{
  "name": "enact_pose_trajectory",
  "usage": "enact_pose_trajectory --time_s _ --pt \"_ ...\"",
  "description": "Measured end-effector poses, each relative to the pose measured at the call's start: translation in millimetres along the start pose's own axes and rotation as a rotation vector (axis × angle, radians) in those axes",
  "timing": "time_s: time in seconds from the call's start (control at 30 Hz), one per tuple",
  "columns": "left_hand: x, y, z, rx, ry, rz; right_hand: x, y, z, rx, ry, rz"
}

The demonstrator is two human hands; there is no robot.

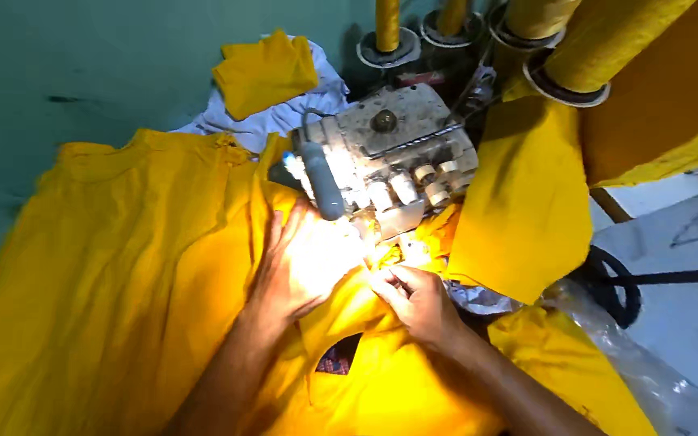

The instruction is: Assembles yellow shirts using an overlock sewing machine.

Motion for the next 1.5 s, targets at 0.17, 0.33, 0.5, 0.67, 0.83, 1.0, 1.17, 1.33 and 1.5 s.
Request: enact_pose_trajectory --time_s 0.17,0.33,0.5,0.67,0.83,1.0,1.17,1.33,1.5 --pt "-12 0 -12 0.172 0.103 -0.037 11 -92 -38 0.27 -0.143 -0.302" --pt "53 1 -58 0.46 0.263 -0.175 47 -115 -43 0.168 -0.121 -0.643" --pt "110 48 -62 0.356 0.299 -0.44 59 -125 -37 0.093 -0.045 -0.436" --pt "130 85 -50 0.242 0.279 -0.498 55 -116 -38 0.115 -0.087 -0.554" --pt "139 101 -45 0.201 0.267 -0.506 60 -122 -35 0.122 0.005 -0.447" --pt "148 109 -40 0.181 0.266 -0.513 77 -131 -30 0.035 0.179 -0.071" --pt "163 119 -29 0.153 0.268 -0.39 82 -133 -27 -0.02 0.31 0.118" --pt "163 147 -13 0.034 0.189 -0.135 74 -145 -25 0.01 0.223 -0.172" --pt "157 145 -15 0.064 0.205 -0.153 25 -258 -29 0.598 -0.003 -0.664"
Point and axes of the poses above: each hand's wrist, its own z-axis towards the middle knuckle, its own y-axis out of the palm, x = y × z, the point moved 9 cm from there along z, towards the middle knuckle, and after that the axes turned 7 degrees about -z, right-handed, at the moved point
